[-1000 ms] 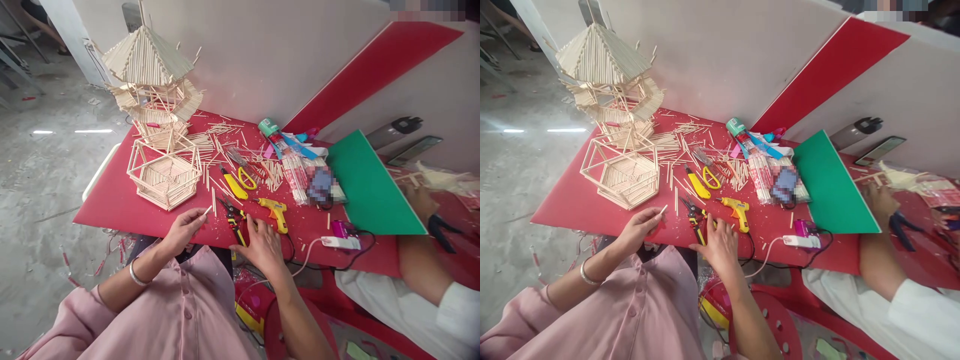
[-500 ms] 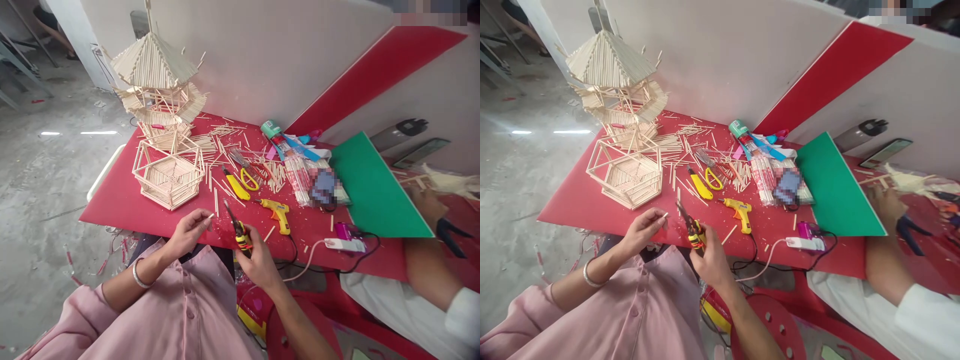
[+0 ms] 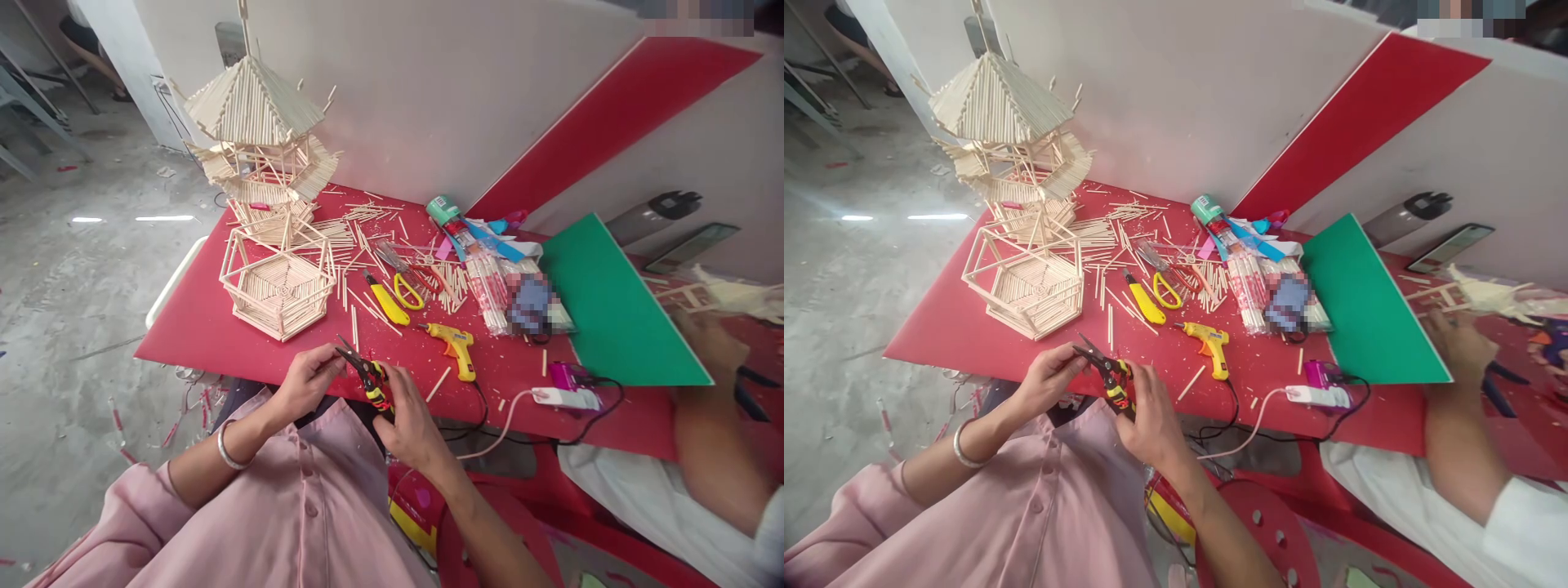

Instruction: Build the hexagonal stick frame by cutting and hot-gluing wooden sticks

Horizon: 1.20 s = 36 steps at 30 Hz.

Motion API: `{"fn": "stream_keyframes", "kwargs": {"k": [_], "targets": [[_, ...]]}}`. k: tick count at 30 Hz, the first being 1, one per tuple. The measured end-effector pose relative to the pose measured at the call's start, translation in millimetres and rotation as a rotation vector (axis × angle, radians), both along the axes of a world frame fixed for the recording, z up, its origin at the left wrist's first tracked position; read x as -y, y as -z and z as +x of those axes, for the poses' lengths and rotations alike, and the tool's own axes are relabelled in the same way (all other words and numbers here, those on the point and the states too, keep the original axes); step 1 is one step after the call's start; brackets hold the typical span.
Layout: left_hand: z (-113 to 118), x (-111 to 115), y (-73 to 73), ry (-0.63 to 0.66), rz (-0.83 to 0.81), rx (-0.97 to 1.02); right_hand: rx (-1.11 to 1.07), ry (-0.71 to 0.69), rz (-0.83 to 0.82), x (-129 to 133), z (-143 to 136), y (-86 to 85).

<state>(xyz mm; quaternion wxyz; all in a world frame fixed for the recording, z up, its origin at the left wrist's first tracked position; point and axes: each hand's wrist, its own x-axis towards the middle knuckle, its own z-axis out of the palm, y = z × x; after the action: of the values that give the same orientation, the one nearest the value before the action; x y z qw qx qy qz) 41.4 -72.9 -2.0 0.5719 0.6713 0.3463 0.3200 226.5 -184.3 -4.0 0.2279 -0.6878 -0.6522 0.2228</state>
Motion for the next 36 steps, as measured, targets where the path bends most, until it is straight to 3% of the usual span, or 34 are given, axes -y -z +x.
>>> {"fn": "stream_keyframes", "kwargs": {"k": [10, 18, 24, 33, 36], "targets": [[2.6, 0.9, -4.2, -0.013, 0.029, -0.051, 0.056, 0.033, 0.020, 1.1, -5.2, 10.6], [4.6, 5.6, -8.7, -0.007, -0.044, -0.054, 0.009, 0.070, -0.033, 1.6, -5.4, 4.8], [7.2, 8.4, -4.3, 0.006, -0.106, -0.055, -0.004, 0.069, -0.072, 5.7, -4.2, 4.4], [9.5, 6.9, 0.2, -0.049, -0.273, 0.045, 0.186, 0.212, -0.092, 10.1, 4.3, 15.3], [7.2, 6.0, -0.3, -0.094, -0.370, 0.118, 0.375, 0.275, -0.130, 2.5, 14.2, 13.8]]}}
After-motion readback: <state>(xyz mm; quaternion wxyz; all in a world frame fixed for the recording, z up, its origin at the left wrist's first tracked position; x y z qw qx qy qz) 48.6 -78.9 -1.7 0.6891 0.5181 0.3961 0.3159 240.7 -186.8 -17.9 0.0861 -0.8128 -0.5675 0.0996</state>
